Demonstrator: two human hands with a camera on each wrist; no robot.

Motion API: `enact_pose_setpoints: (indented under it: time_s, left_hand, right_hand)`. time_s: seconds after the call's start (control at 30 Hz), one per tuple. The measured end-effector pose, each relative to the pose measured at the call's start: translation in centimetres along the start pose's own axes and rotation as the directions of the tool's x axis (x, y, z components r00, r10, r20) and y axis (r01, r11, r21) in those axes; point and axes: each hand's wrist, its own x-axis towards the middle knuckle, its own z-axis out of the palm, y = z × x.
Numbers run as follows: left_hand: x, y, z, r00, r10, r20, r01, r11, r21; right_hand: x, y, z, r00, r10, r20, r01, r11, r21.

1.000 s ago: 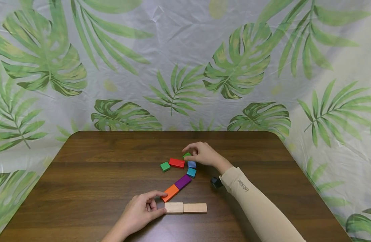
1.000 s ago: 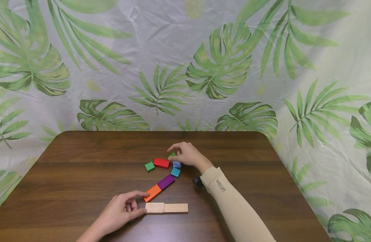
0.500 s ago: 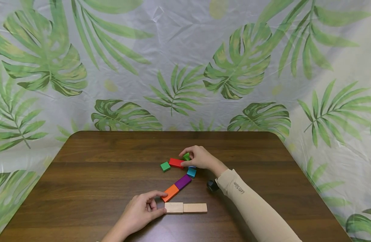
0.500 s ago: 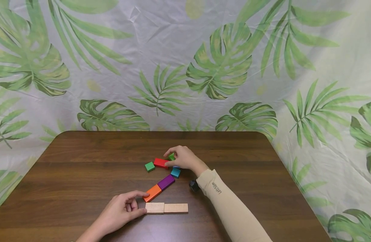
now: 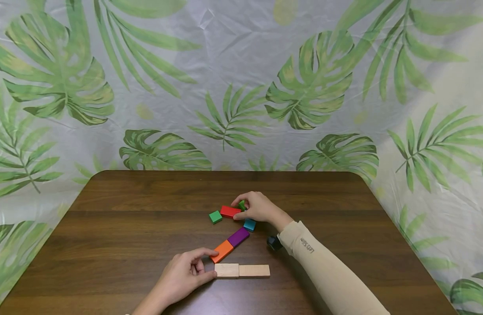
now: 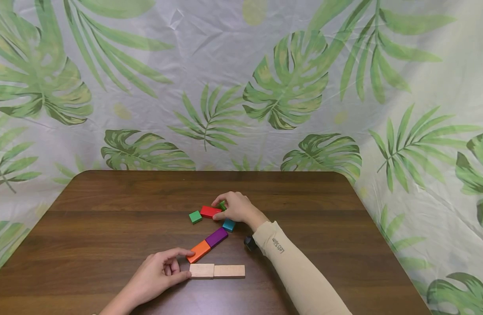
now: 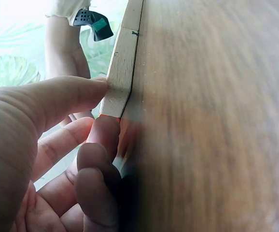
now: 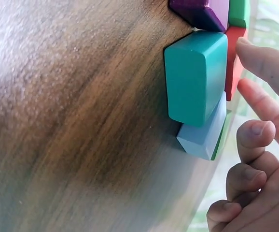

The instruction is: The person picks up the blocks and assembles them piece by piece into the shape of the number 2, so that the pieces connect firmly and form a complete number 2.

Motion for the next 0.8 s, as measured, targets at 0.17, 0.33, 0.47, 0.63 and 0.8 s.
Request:
enact_pose_setpoints:
  time_s: [0.17, 0.33, 0.47, 0.63, 0.8]
  left_hand:
    - [-0.01, 0.08, -0.03, 1.000, 0.000, -0.001, 0.000, 1.000, 0.000]
    - [-0.01, 0.07, -0.03, 1.000, 0.003, -0.004, -0.003, 1.000, -0.004]
    - [0.01, 0.09, -0.01, 1.000, 0.005, -0.003, -0.005, 1.000, -0.017]
    - [0.05, 0.18, -0.04, 1.000, 0.015, -0.004, -0.015, 0.999, -0.040]
    - [0.01, 0.20, -0.04, 1.000, 0.013, -0.002, -0.013, 0.999, -0.038]
  right_hand:
    - [0.16, 0.04, 0.18, 1.000, 0.016, -0.001, -0.016, 1.000, -0.011]
    - [0.18, 0.05, 0.24, 1.000, 0.023, -0.003, -0.023, 1.000, -0.011]
    - [0.15, 0.09, 0.31, 1.000, 0.030, -0.003, -0.030, 1.000, -0.003]
    - [0.05, 0.09, 0.31, 0.999, 0.040, -0.004, -0.040, 0.999, 0.014]
    - [0.00, 0.07, 0.30, 0.999, 0.036, 0.006, -0.037, 0.999, 0.027]
